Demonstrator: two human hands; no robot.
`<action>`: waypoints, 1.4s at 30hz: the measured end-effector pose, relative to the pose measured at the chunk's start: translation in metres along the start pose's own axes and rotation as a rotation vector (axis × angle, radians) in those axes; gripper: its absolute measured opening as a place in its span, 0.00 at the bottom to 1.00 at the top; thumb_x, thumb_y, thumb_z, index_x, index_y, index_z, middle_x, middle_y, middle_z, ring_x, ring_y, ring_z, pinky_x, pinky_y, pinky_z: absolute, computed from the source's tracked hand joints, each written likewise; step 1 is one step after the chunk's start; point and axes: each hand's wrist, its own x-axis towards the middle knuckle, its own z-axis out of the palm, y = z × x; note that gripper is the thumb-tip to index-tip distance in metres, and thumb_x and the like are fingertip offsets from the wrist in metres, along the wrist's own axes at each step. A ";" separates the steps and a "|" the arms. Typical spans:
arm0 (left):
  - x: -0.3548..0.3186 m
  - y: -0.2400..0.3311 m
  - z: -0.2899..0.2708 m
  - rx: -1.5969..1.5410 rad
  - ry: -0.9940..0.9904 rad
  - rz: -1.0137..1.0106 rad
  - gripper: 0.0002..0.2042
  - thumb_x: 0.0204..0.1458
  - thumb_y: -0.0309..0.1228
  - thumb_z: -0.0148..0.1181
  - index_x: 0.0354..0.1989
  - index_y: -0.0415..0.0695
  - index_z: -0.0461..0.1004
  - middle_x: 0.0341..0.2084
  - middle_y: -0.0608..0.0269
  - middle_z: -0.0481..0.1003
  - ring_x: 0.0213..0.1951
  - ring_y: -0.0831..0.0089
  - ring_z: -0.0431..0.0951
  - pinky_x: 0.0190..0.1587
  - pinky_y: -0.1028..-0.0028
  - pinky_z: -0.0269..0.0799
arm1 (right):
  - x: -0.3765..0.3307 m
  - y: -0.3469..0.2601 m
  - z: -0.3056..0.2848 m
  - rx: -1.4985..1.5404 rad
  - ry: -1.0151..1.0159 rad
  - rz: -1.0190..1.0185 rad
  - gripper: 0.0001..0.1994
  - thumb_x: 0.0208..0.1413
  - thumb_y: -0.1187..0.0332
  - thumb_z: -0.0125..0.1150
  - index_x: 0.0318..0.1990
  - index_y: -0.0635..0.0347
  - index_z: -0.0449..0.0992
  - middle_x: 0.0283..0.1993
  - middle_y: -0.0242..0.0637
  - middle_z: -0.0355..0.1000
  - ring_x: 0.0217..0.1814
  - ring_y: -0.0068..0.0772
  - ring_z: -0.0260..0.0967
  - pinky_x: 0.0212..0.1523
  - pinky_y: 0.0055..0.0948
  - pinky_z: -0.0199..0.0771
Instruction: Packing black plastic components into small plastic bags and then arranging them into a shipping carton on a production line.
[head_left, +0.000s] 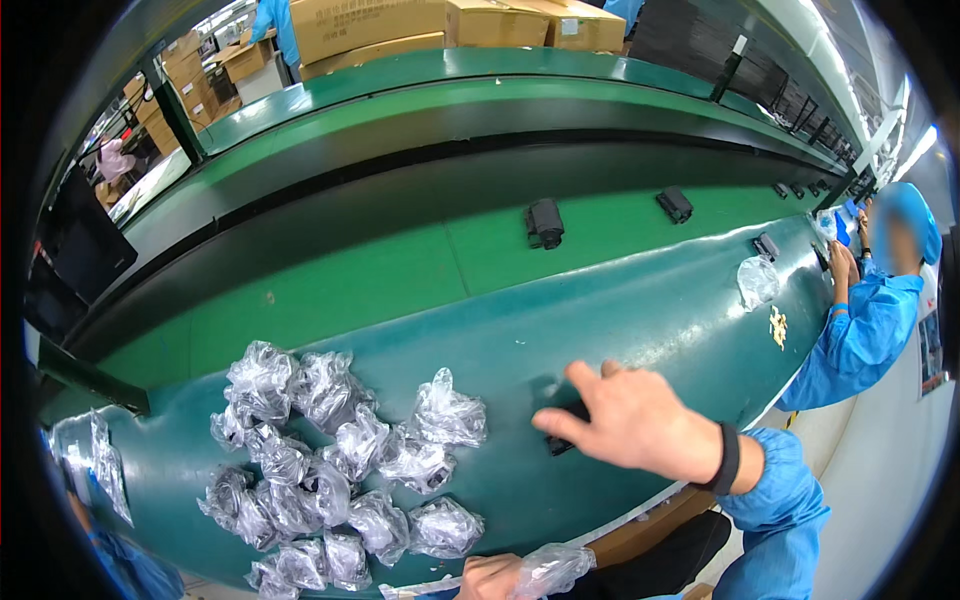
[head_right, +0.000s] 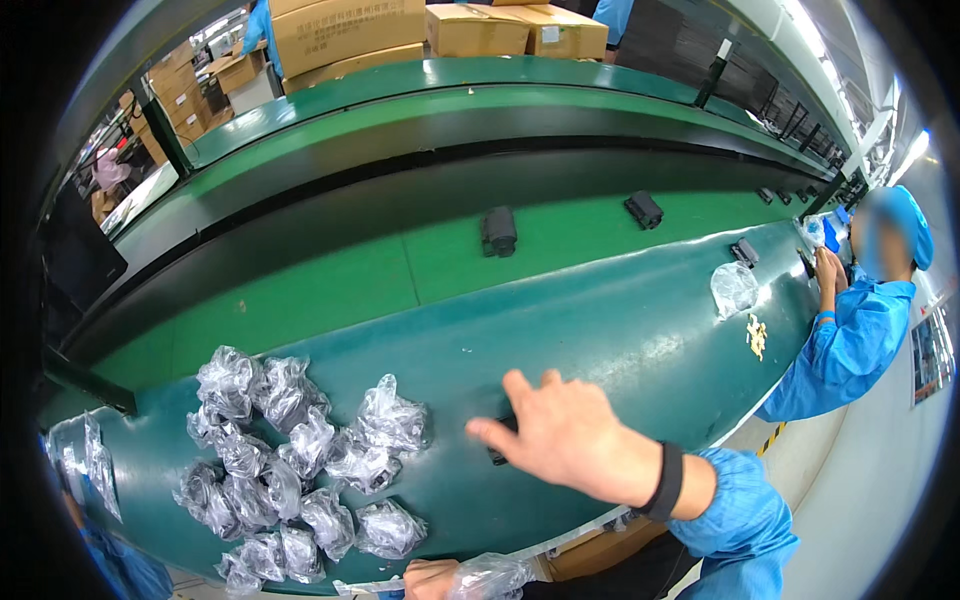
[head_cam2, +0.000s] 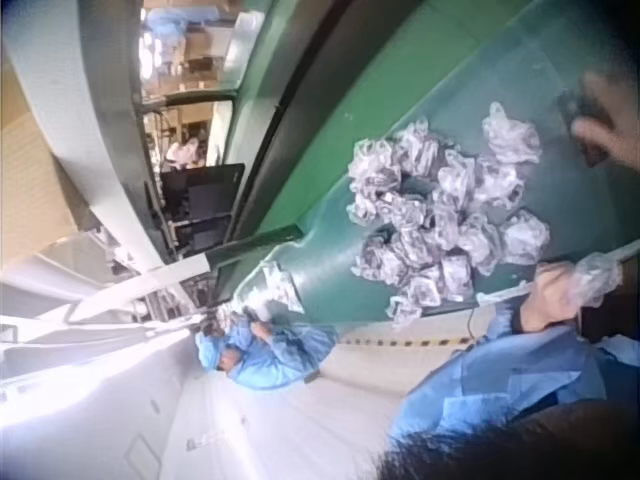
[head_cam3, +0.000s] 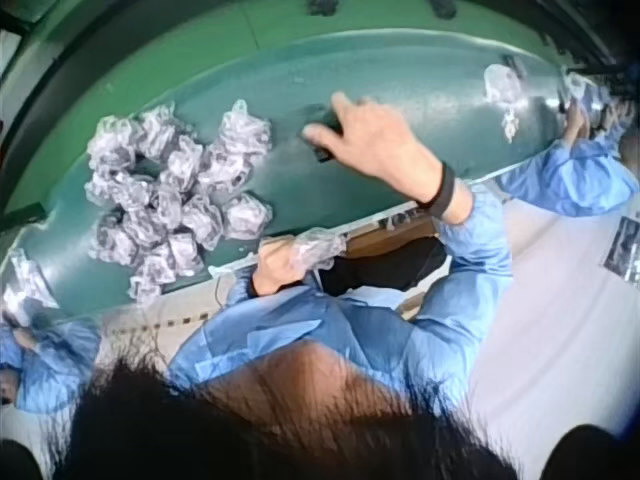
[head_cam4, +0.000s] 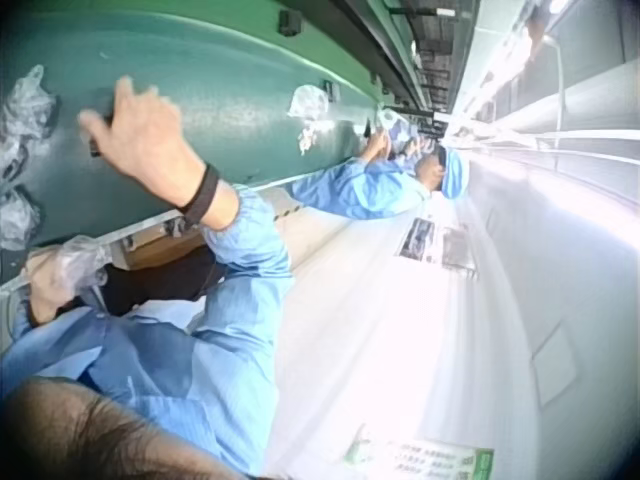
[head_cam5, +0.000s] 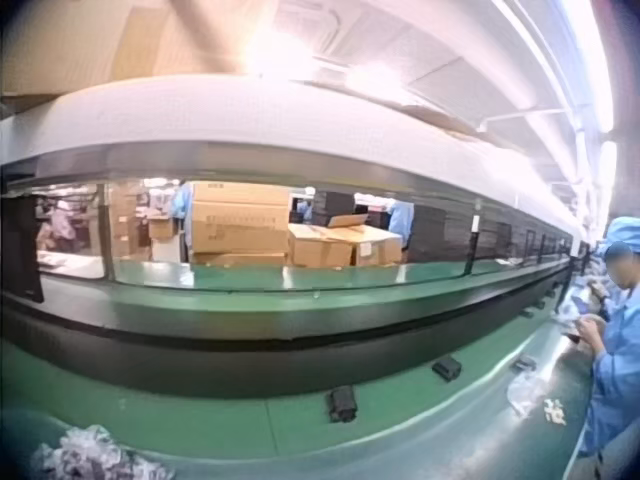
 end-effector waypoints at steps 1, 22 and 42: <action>-0.002 -0.001 0.000 0.002 0.002 0.006 0.11 0.40 0.24 0.65 0.35 0.40 0.81 0.21 0.55 0.75 0.20 0.56 0.76 0.24 0.62 0.70 | -0.003 -0.006 0.006 -0.033 -0.030 -0.004 0.32 0.56 0.38 0.58 0.44 0.65 0.72 0.32 0.60 0.73 0.33 0.61 0.75 0.37 0.50 0.77; 0.007 0.017 -0.001 -0.044 0.015 -0.046 0.09 0.43 0.28 0.66 0.34 0.42 0.81 0.24 0.53 0.78 0.23 0.55 0.77 0.27 0.61 0.74 | 0.248 -0.013 0.024 0.384 0.147 -0.301 0.42 0.37 0.67 0.73 0.65 0.59 0.65 0.57 0.56 0.72 0.60 0.54 0.71 0.59 0.41 0.74; 0.039 0.106 0.123 -0.511 -0.596 -0.187 0.34 0.40 0.27 0.71 0.57 0.34 0.62 0.25 0.58 0.81 0.28 0.75 0.82 0.34 0.78 0.73 | -0.211 0.061 -0.018 2.259 0.878 -0.578 0.16 0.63 0.60 0.47 0.52 0.58 0.70 0.24 0.38 0.65 0.28 0.37 0.65 0.37 0.38 0.63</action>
